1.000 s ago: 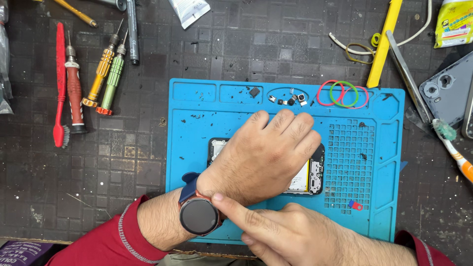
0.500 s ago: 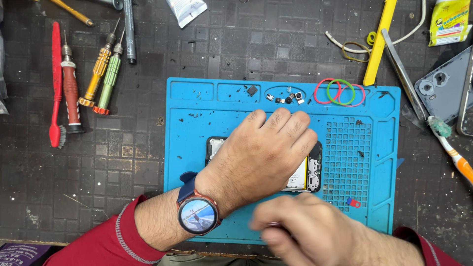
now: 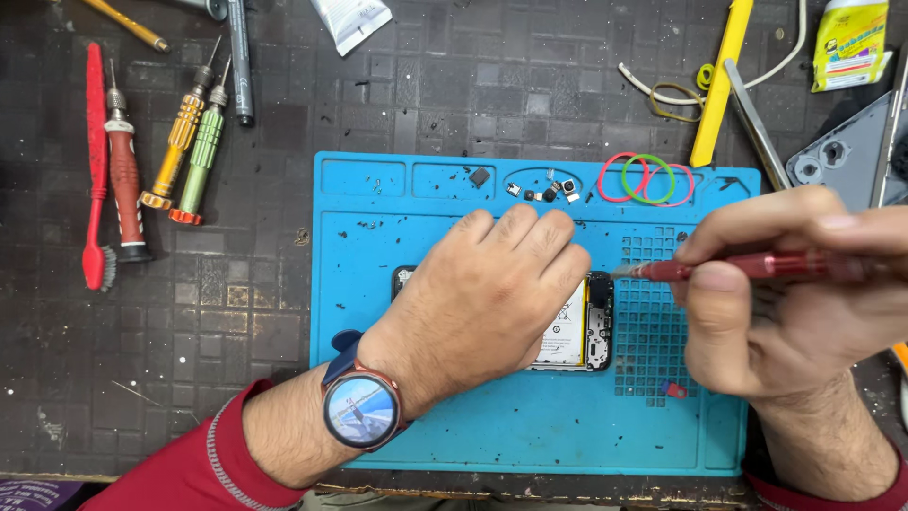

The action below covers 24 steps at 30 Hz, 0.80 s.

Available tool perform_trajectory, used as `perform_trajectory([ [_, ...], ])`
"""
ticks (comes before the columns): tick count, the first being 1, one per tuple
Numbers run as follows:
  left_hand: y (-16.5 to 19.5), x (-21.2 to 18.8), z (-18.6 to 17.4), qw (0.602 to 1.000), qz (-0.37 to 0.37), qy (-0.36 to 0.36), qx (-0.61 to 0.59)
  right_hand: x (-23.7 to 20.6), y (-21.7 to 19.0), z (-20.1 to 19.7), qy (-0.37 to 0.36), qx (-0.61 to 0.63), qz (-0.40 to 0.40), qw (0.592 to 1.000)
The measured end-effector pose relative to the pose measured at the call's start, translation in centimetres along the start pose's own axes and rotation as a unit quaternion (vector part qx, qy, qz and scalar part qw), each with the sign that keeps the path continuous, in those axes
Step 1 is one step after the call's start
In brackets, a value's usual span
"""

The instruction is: The person repairs a disassembled smartphone on a blue silicone mat. They pry at the phone's edge with a metal pry bar, work around the battery, unscrew screws with a screwdriver, and use tweezers to manipulate small components on the exposed circuit board.

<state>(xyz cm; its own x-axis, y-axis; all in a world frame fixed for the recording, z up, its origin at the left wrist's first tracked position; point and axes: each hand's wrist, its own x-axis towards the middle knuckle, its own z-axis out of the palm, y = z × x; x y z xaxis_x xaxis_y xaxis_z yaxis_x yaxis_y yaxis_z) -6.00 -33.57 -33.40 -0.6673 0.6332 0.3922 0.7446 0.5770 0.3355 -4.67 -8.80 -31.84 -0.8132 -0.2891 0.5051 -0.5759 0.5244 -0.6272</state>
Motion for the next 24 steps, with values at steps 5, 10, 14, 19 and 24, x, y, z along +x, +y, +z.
perform_trajectory([
  [5,-0.1,0.0,-0.2,1.0,-0.005,0.003,-0.02,0.1,0.1,0.6,-0.051,0.036,-0.016,0.998],
  [10,-0.2,-0.1,-0.2,1.0,-0.008,0.0,-0.02,0.7,-0.6,1.0,-0.072,0.095,-0.006,0.993],
  [14,-0.2,0.0,-0.2,1.0,-0.011,-0.005,-0.024,0.9,-0.9,1.1,-0.084,0.094,0.008,0.992],
  [19,-0.2,0.0,-0.1,0.999,-0.013,-0.011,-0.029,0.6,-0.4,0.9,-0.095,0.063,-0.006,0.993],
  [24,-0.2,-0.1,-0.1,0.999,-0.011,-0.004,-0.039,1.2,-1.0,1.0,-0.11,0.071,-0.033,0.991],
])
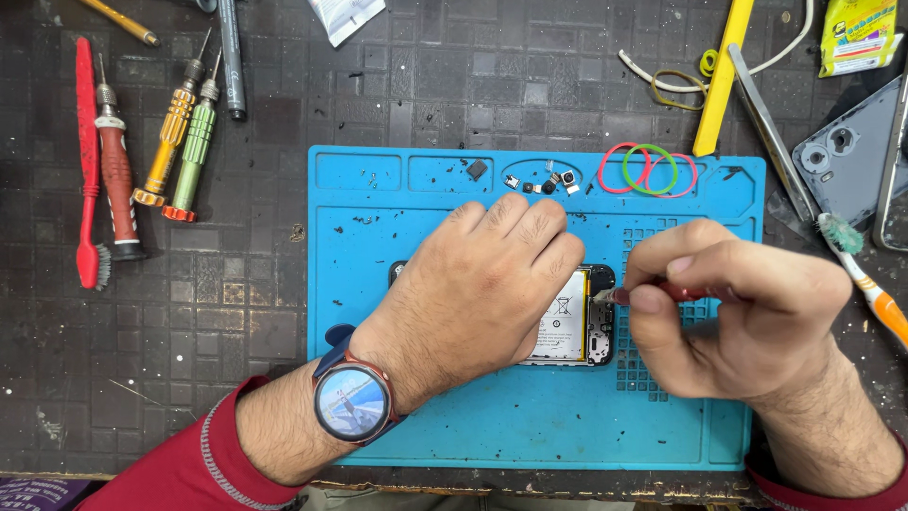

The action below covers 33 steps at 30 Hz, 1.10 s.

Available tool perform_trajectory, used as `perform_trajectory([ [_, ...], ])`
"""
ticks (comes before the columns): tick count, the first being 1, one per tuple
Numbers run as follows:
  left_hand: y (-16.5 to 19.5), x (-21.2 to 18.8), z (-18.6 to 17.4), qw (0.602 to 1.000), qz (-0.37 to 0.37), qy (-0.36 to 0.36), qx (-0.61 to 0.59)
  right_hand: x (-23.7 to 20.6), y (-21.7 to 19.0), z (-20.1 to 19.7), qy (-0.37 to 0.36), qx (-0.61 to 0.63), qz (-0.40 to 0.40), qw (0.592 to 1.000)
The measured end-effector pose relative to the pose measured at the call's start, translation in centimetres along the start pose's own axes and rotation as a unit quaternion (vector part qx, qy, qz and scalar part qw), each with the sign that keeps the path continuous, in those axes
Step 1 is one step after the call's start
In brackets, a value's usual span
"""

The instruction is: The person repairs a disassembled smartphone on a blue silicone mat. They pry at the phone's edge with a metal pry bar, work around the battery, unscrew screws with a screwdriver, and use tweezers to manipulate small components on the exposed circuit board.

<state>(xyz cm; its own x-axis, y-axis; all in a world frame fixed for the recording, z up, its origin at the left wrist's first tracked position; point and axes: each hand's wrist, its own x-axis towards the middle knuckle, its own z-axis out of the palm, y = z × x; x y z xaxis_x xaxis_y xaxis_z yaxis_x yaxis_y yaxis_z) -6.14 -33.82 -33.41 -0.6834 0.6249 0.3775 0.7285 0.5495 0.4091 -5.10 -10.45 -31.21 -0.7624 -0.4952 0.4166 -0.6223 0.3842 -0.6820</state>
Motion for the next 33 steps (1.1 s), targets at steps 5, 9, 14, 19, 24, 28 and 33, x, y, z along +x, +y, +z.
perform_trajectory([
  [5,0.0,0.0,0.0,1.0,0.001,0.001,-0.004,1.5,-1.2,-1.5,-0.063,-0.064,-0.103,0.991],
  [9,0.0,-0.1,0.0,1.0,0.0,-0.005,0.0,1.8,-1.9,-2.7,-0.09,-0.049,-0.064,0.993],
  [14,0.1,0.0,0.0,1.0,0.003,0.003,0.009,1.4,-2.5,-3.1,-0.091,-0.033,-0.003,0.995],
  [19,0.2,0.1,0.0,1.0,0.002,-0.006,0.008,1.2,-3.1,-3.6,-0.116,-0.01,0.022,0.993],
  [24,0.1,0.0,0.1,1.0,0.007,0.0,0.02,1.4,-2.7,-3.8,-0.157,0.013,-0.002,0.987],
  [28,0.2,-0.2,0.1,1.0,0.005,-0.001,0.018,1.6,-2.5,-3.4,-0.131,0.08,-0.02,0.988],
  [33,0.4,0.0,0.0,1.0,0.005,0.001,0.014,1.6,-2.3,-3.5,-0.096,0.082,-0.018,0.992],
])
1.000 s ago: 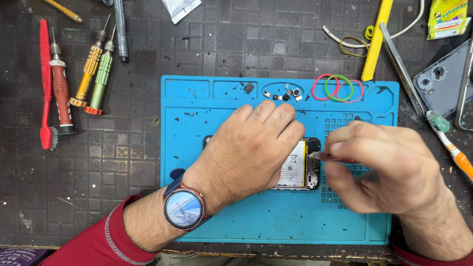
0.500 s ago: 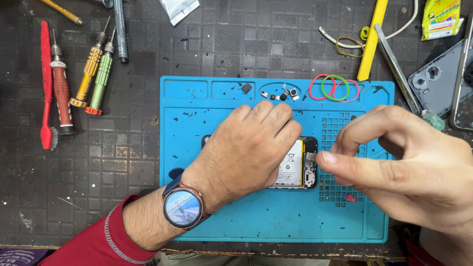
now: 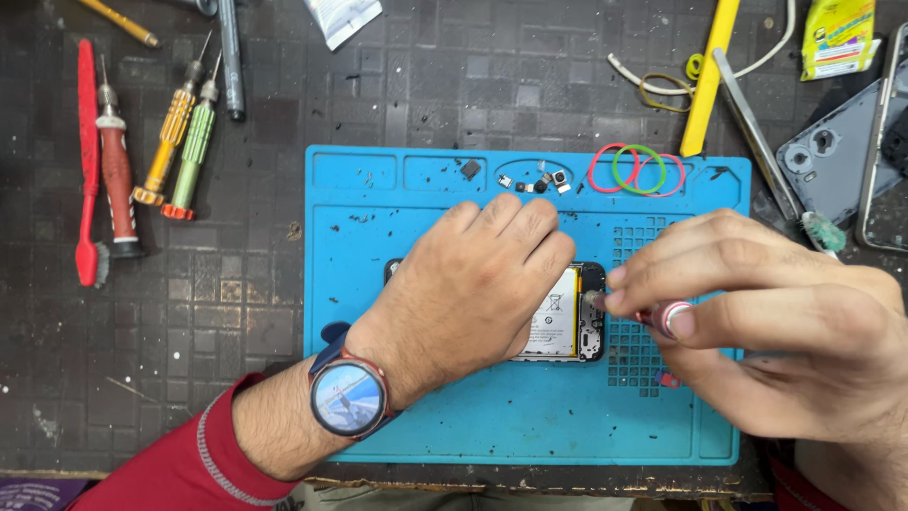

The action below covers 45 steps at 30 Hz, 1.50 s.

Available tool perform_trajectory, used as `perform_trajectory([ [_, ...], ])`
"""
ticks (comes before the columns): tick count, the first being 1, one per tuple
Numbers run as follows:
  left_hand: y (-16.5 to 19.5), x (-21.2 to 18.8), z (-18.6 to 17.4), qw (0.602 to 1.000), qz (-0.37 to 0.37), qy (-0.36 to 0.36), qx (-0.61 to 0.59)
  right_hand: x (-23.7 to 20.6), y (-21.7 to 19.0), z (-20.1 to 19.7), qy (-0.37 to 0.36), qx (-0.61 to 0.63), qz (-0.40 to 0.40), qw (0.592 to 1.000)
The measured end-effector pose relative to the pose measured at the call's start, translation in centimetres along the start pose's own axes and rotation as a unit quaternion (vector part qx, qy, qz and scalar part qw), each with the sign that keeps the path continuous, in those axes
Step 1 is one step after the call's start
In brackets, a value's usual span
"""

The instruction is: The person repairs a disassembled smartphone on a blue silicone mat. They pry at the phone's edge with a metal pry bar, work around the battery, unscrew screws with a screwdriver, and use tweezers to manipulate small components on the exposed circuit board.

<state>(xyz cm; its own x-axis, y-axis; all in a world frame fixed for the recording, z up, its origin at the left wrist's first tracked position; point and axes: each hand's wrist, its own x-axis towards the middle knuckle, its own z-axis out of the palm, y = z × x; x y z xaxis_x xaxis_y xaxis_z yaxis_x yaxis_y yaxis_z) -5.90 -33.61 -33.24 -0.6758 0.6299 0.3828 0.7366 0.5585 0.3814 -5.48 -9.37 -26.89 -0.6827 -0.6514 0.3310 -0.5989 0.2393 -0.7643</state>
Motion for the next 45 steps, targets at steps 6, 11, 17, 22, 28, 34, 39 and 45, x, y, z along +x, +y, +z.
perform_trajectory([
  [6,-0.1,0.1,0.1,1.0,0.001,-0.007,-0.005,-0.5,0.6,-0.3,0.008,-0.021,0.018,1.0],
  [11,-0.2,-0.1,0.1,1.0,0.002,-0.002,0.0,-1.0,0.6,-0.5,-0.007,0.011,0.061,0.998],
  [17,-0.1,-0.1,-0.1,1.0,0.002,-0.004,0.005,-1.0,0.5,-0.1,-0.004,-0.023,0.043,0.999],
  [22,0.1,0.0,-0.1,1.0,0.002,-0.01,0.015,-0.8,0.0,0.1,0.044,0.016,0.097,0.994],
  [28,-0.1,0.0,-0.5,1.0,0.004,-0.008,-0.02,-0.2,-0.2,0.0,0.024,0.011,0.061,0.998],
  [34,-0.1,-0.1,-0.3,1.0,0.004,0.006,-0.008,-0.1,0.2,0.4,0.018,-0.053,0.038,0.998],
  [39,-0.1,-0.3,-0.2,1.0,0.008,0.016,-0.001,-0.7,0.0,0.4,0.04,0.024,0.088,0.995],
  [45,0.1,-0.2,-0.3,1.0,0.004,0.017,-0.007,-0.7,0.8,0.0,0.018,-0.034,0.022,0.999],
])
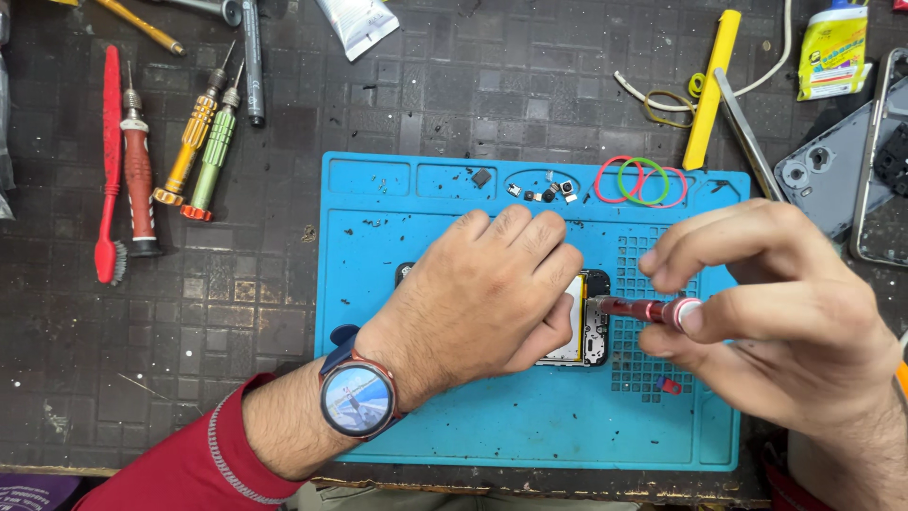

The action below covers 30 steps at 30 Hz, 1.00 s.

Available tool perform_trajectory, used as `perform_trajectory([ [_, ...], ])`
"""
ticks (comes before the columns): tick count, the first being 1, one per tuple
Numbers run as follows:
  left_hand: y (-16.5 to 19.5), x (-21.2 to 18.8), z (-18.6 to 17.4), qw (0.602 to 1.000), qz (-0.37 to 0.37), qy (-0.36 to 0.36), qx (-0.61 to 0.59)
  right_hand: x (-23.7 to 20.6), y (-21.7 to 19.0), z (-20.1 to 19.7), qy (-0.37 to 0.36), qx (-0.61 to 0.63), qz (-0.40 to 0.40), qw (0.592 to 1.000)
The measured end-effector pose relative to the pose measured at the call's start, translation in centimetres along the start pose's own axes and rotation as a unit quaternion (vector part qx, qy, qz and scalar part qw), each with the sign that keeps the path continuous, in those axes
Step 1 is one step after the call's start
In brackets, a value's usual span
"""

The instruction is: The person repairs a disassembled smartphone on a blue silicone mat. They pry at the phone's edge with a metal pry bar, work around the battery, unscrew screws with a screwdriver, and use tweezers to manipulate small components on the exposed circuit board.

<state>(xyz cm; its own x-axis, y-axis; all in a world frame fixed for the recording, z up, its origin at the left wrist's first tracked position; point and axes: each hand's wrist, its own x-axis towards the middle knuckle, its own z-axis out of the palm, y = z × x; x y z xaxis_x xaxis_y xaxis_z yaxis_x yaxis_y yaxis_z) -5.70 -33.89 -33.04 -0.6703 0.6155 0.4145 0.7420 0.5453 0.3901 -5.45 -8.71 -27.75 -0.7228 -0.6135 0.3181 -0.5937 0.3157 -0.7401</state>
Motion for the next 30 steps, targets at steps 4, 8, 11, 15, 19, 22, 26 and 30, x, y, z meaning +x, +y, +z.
perform_trajectory([
  [4,-0.1,0.2,-0.3,0.999,0.001,-0.009,-0.046,-0.1,-0.5,-0.1,-0.006,0.039,0.022,0.999],
  [8,0.0,0.3,-0.6,0.999,0.006,-0.029,-0.044,-0.1,-1.0,0.0,0.008,0.041,0.043,0.998],
  [11,0.0,0.3,-0.7,0.998,0.008,-0.034,-0.045,-0.1,-0.8,0.1,-0.009,0.012,0.038,0.999],
  [15,0.0,0.5,-0.8,0.998,0.014,-0.037,-0.039,-0.7,-1.2,0.0,-0.038,-0.088,0.04,0.995],
  [19,-0.1,0.5,-0.9,0.997,0.012,-0.059,-0.038,-0.8,-1.5,0.1,0.004,0.038,0.1,0.994],
  [22,-0.1,0.5,-0.9,0.997,0.015,-0.066,-0.043,-0.5,-1.5,0.3,0.001,0.102,0.116,0.988],
  [26,-0.2,0.6,-1.0,0.997,0.022,-0.061,-0.037,-0.2,-1.1,0.3,-0.021,-0.012,0.017,1.0],
  [30,-0.2,0.7,-1.0,0.996,0.016,-0.079,-0.039,-0.4,-1.1,0.2,-0.024,0.019,0.08,0.996],
])
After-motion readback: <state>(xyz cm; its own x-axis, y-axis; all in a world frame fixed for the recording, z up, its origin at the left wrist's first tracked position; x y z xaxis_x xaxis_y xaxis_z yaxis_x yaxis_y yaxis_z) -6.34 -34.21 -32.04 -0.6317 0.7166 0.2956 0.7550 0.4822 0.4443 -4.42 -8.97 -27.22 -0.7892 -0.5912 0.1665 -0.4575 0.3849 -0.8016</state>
